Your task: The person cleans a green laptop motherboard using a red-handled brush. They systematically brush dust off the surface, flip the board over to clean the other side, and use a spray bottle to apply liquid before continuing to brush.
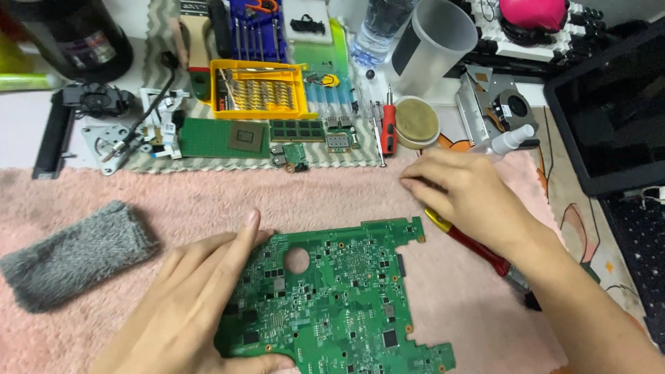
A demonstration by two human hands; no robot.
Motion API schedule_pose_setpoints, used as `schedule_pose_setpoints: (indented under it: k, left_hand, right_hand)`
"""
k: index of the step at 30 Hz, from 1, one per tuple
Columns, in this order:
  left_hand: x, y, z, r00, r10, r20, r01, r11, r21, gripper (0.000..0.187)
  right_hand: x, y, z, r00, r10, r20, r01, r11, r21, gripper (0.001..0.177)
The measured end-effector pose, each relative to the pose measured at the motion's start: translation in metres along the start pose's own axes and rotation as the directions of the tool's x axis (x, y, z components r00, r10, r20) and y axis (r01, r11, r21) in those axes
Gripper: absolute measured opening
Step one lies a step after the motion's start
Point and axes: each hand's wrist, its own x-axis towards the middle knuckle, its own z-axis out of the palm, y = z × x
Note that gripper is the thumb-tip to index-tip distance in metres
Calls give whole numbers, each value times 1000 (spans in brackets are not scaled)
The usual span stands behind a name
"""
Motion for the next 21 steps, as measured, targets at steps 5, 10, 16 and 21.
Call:
schedule_pose_setpoints:
  k: [5,10,16,21]
  left_hand:
    - [1,5,-2,1000,9,-25,-8,999,49,163]
    - [-4,-1,4,999,11,-31,-9,999,43,156]
    - [-7,-4,7,1000,-9,-6,10,1000,22,137]
    - [-10,-6,9,1000,-28,2,28,1000,5,138]
  right_hand:
    - [2,8,7,995,-60,78,63,998,-29,21]
    - [6,9,10,994,10,108,-8,1000,-17,13]
    - [8,6,1,976,161,150,-170,984,53,12]
    - [6,6,-2,991,68,118,-76,995,62,21]
